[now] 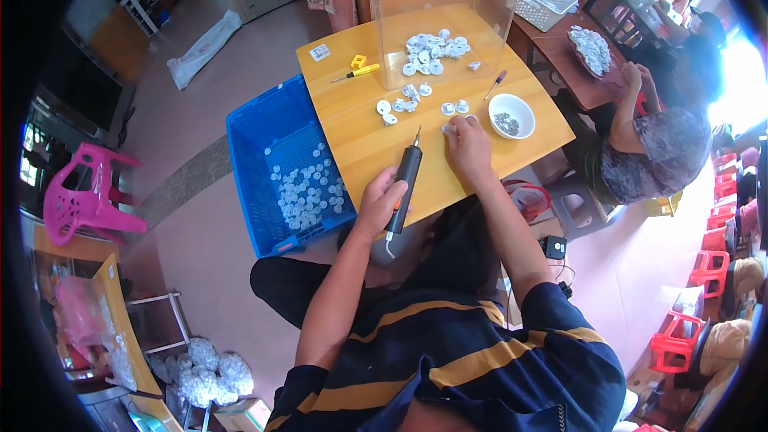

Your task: The person picks up screws from a bowl, positions them onto plastic pieces, and fastens them using an electric screwdriver.

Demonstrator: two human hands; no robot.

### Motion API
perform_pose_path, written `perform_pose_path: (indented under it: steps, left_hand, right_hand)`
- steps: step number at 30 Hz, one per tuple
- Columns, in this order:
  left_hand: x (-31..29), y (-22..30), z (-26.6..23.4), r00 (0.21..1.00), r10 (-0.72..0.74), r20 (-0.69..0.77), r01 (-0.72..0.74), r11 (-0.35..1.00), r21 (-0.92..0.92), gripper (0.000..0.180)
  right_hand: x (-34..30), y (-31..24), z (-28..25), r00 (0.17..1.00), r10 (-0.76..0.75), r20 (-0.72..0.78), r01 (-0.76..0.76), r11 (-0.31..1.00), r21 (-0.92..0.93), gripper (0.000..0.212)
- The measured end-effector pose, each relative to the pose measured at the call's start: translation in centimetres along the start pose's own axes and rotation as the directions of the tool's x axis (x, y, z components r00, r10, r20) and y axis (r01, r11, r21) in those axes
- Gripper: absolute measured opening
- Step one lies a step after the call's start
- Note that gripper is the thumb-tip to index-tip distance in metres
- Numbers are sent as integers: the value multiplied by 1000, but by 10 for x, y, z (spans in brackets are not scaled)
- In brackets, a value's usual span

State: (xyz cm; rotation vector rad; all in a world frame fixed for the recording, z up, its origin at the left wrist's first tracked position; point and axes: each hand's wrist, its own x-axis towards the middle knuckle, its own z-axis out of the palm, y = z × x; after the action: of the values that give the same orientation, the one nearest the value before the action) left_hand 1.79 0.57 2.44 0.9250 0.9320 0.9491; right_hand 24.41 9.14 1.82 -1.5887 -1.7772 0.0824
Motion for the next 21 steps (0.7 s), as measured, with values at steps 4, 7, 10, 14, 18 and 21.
perform_pose_path:
  steps: [4,7,10,14,18,21]
  left_hand:
    - [0,-1,0,1000,12,12,-12,1000,2,41]
    - [0,-1,-1,1000,15,4,-15,1000,11,41]
    - [-1,-1,-1,1000,11,17,-11,1000,1,41]
    - [-1,0,-1,1000,14,12,-15,1000,13,38]
    - [0,1,1,1000,13,4,-13,1000,25,35]
    - [-2,1,1,1000,17,-3,-17,1000,23,34]
  right_hand:
    - [18,12,-3,995,73,-66,-78,994,-76,27]
    - [26,17,-18,990,45,-131,-54,997,-61,28]
    - [34,26,-44,989,17,-144,-29,996,-81,21]
    - [54,48,-70,993,26,-111,-52,970,-239,9]
    - [69,88,-74,986,135,96,-87,915,-393,13]
    - [73,99,-67,946,231,229,-113,893,-436,15]
